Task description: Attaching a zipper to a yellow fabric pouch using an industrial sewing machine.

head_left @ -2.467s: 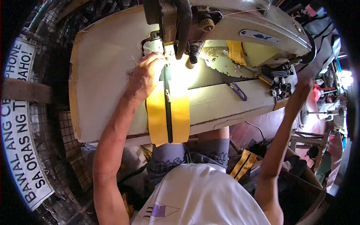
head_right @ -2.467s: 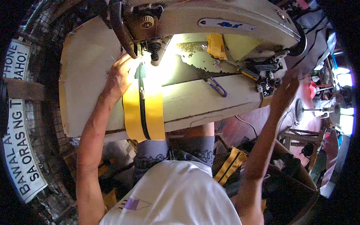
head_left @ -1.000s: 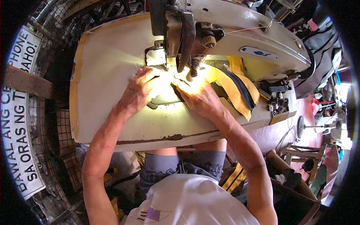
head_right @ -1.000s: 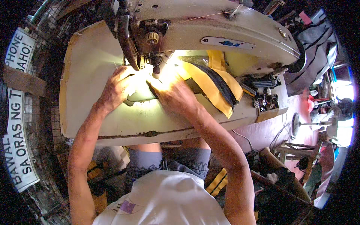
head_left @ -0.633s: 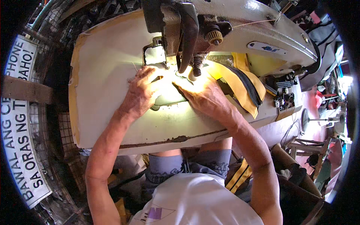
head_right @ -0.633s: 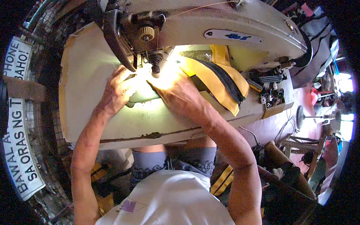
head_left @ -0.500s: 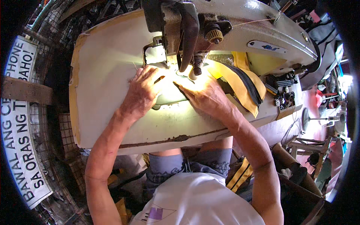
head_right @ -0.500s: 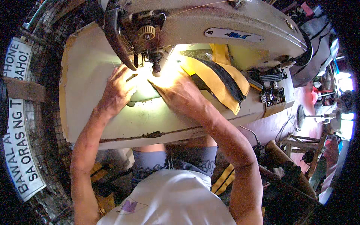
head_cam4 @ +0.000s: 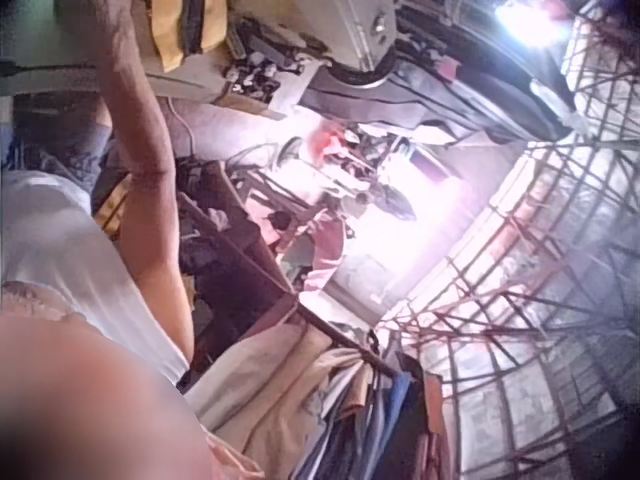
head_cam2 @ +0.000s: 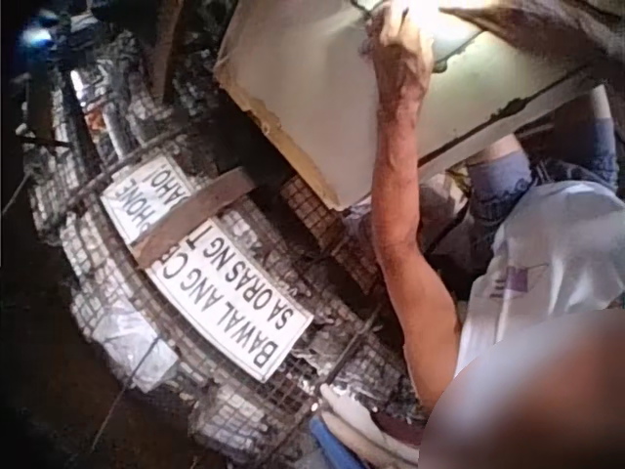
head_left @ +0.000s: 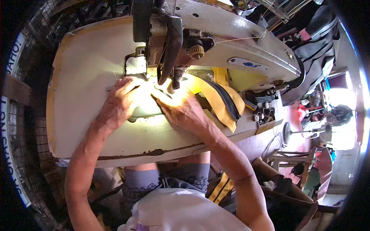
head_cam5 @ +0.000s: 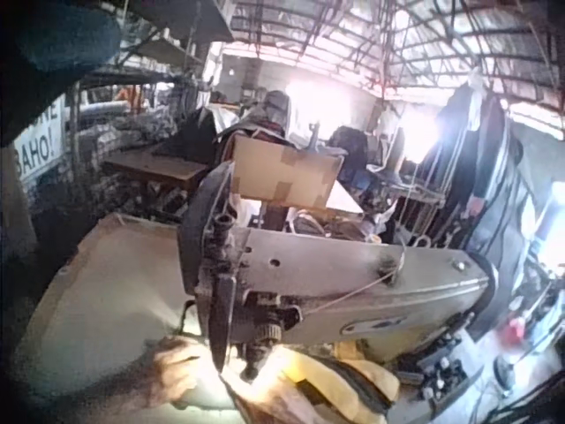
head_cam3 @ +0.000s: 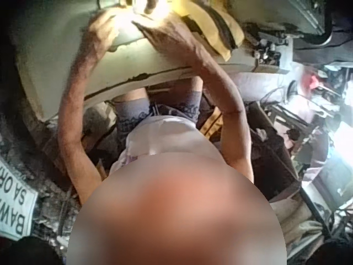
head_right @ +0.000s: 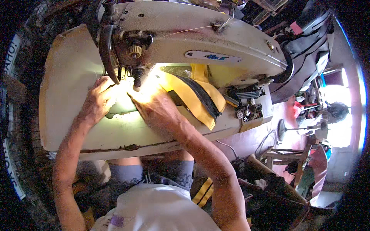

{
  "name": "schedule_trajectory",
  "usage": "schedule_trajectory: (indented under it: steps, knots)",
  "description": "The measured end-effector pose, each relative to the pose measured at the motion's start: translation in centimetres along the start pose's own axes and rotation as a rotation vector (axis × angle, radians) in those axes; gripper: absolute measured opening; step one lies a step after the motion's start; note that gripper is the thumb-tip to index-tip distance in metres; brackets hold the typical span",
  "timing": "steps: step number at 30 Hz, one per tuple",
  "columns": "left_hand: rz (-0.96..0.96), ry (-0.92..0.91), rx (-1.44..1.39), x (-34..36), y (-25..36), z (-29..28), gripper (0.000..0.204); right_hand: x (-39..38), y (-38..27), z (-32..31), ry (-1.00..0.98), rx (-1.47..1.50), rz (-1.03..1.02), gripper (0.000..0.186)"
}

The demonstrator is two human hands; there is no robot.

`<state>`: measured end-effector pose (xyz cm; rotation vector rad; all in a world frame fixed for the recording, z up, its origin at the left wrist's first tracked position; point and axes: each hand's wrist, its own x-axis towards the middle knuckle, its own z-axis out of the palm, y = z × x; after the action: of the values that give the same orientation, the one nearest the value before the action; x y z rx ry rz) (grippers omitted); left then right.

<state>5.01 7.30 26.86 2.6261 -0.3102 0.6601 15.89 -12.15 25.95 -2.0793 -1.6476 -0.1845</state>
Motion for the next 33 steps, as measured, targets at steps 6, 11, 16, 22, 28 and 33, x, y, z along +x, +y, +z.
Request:
schedule_trajectory:
  steps: [6, 11, 16, 22, 28, 33]
  knots:
    - [0.044, -0.06, 0.012, 0.3, -0.5, -0.1, 0.026, -0.2, 0.4, 0.1, -0.001, 0.032, 0.027, 0.032]
    - [0.045, -0.012, 0.051, 0.3, 0.0, 0.3, 0.025, 0.1, 0.4, -0.1, 0.034, 0.056, 0.034, 0.03]
    - [-0.036, 0.016, -0.05, 0.5, -0.5, 1.4, 0.029, 0.2, 1.2, 0.2, 0.062, -0.001, 0.006, 0.036]
    - [-0.058, -0.017, 0.017, 0.9, -0.1, 1.3, 0.034, -0.6, 1.7, -0.3, 0.03, -0.012, 0.014, 0.034]
    - [-0.025, -0.02, 0.038, 0.4, -1.0, 0.8, 0.034, -5.8, -2.0, -12.5, 0.15, 0.051, 0.388, 0.028]
    - [-0.007, -0.04, 0.085, 0.4, -1.0, 0.5, 0.033, -6.1, 10.1, -25.4, 0.462, -0.622, 0.485, 0.032]
